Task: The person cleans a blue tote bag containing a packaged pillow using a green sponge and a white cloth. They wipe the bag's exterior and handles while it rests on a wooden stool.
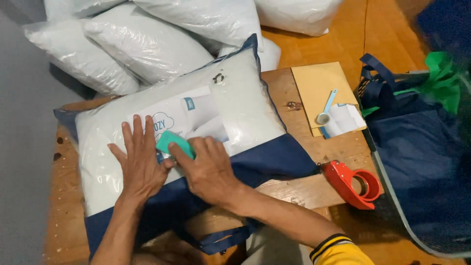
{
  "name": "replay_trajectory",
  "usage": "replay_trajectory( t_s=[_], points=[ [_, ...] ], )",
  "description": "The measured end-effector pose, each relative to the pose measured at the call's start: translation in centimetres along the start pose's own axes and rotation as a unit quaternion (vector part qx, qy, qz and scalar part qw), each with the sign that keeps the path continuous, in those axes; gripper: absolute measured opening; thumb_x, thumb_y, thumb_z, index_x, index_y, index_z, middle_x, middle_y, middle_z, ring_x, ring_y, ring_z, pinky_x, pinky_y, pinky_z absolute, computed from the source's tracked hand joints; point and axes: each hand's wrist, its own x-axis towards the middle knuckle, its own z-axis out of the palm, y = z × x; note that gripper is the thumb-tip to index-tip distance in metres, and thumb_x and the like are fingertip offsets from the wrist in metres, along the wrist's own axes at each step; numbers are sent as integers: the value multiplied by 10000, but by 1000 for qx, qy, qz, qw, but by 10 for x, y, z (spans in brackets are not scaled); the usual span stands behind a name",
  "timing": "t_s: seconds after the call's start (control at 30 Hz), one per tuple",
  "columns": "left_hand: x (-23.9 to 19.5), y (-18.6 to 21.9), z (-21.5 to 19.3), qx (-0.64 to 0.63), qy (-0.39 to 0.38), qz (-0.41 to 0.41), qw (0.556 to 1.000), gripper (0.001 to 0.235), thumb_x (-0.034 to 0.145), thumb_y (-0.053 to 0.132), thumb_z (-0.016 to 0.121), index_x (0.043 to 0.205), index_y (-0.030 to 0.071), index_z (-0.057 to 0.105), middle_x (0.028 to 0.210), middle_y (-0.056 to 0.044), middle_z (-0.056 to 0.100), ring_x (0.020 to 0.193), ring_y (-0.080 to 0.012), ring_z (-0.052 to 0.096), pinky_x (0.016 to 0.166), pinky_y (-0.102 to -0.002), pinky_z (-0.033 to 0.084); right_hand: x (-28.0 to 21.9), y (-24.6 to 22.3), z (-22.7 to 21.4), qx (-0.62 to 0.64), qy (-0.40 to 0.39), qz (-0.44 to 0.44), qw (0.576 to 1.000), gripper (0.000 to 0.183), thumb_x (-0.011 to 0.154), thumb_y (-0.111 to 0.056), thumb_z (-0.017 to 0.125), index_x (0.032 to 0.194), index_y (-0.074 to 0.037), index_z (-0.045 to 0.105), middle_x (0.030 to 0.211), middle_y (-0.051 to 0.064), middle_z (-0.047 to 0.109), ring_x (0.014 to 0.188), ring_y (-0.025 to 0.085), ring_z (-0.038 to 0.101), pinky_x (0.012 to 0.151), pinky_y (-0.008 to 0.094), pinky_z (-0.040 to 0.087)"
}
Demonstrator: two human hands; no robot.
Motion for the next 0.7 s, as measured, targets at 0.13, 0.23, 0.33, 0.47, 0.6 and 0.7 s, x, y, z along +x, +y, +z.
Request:
replay_trajectory(
  t_s=[0.13,0.23,0.33,0.47,0.6,0.7],
  points=[
    [2,9,-6,18,-7,-14,1000,1312,692,1042,221,1655,158,119,1713,-209,38,1564,-421,-52,1093,-804,-104,-6,54,5,-92,3,-25,995,333,935,-199,613,1258,-151,682,961,166,543,776,354,552,630,432,421],
    [4,20,-8,37,-10,-25,999,1238,753,932,437,1657,143,131,1711,-210,58,1564,-431,-25,1102,-808,-56,-4,136,-20,-212,37,61,975,393,892,-181,660,1281,-122,670,909,134,525,740,368,534,586,453,377],
    [5,25,-6,37,-13,-24,999,1217,779,881,468,1659,113,124,1712,-224,42,1563,-440,-56,1089,-792,-113,-40,224,-13,-46,-49,391,918,362,915,-222,683,1227,-50,744,973,334,659,1010,552,624,865,594,465],
    [6,18,1,37,-12,-9,999,1194,804,871,430,1658,109,89,1711,-229,-1,1555,-451,-98,1072,-801,-137,-68,252,-5,131,-33,566,813,338,863,-332,708,1167,-211,789,1046,162,748,1059,337,698,872,439,519],
    [6,8,4,18,1,4,1000,1217,800,980,108,1660,120,85,1714,-221,1,1557,-442,-101,1075,-792,-156,-34,180,-43,2,126,342,931,462,1023,-252,599,1435,-44,600,973,252,532,960,509,566,861,540,447],
    [9,2,7,-6,12,12,1000,1312,683,988,-174,1661,146,59,1711,-222,-23,1546,-445,-124,1062,-775,-196,4,91,-47,9,102,163,981,405,1036,-280,582,1400,-109,630,970,182,518,897,441,552,812,489,465]
  ],
)
